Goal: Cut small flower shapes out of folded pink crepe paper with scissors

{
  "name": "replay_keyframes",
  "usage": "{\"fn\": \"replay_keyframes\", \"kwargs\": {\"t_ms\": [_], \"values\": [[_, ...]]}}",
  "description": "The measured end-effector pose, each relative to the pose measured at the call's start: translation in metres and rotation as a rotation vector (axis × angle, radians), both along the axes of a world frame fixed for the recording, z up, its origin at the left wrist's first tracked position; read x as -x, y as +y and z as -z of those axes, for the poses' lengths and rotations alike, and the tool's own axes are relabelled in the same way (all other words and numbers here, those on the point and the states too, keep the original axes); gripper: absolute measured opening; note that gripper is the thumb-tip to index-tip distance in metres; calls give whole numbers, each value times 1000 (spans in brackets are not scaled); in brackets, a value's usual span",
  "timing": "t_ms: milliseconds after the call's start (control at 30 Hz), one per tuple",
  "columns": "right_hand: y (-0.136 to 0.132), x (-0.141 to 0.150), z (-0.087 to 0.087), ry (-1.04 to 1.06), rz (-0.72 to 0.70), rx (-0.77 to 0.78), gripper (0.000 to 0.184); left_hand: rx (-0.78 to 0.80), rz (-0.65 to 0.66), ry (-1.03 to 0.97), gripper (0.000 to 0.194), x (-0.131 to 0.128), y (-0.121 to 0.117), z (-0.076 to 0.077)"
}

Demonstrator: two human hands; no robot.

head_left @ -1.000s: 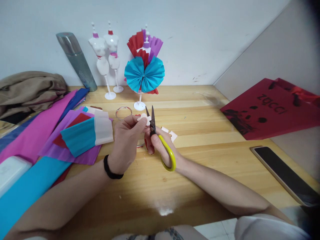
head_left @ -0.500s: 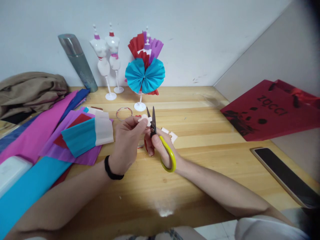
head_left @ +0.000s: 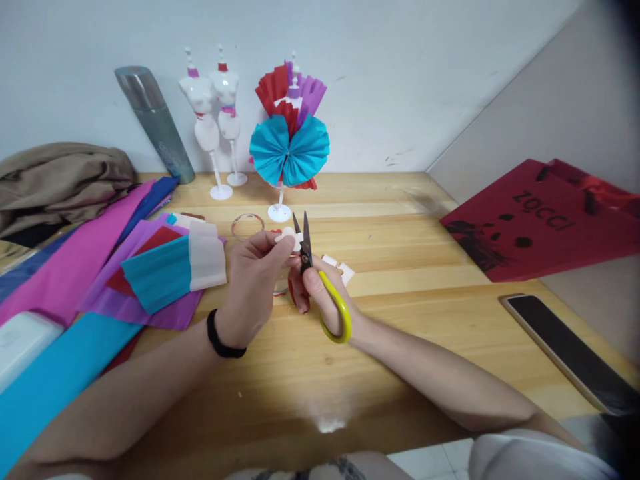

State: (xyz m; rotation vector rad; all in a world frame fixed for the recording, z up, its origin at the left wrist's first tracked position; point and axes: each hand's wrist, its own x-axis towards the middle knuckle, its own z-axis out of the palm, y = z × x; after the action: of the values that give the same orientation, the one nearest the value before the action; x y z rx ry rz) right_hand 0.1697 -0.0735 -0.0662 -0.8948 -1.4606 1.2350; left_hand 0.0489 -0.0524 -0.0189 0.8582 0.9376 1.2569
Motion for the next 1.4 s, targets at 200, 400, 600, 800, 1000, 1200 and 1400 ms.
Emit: {"fn": "replay_keyframes", "kwargs": {"t_ms": [200,400,600,800,1000,1200,1400], "values": [[1,-3,0,-3,-33,-42,47,-30,-85,-24,21,2,5,0],[2,-6,-3,-51,-34,-53,49,-55,-42,-39,17,6,7,0],[1,-8,-7,-46,-65,-60,47,-73,-34,-4,18,8,9,0],[1,-14,-13,-95,-81,-67,48,-113,1,32,16,12,12,0],[5,-19,-16,-136,-116,-65,49,-106,19,47,15,14,13,-3],[6,-25,-21,-214,-125,-44,53,-143,38,92,15,17,14,-9],[8,-30,-26,-248,-159,-52,50,-168,61,138,13,21,16,-10]]}}
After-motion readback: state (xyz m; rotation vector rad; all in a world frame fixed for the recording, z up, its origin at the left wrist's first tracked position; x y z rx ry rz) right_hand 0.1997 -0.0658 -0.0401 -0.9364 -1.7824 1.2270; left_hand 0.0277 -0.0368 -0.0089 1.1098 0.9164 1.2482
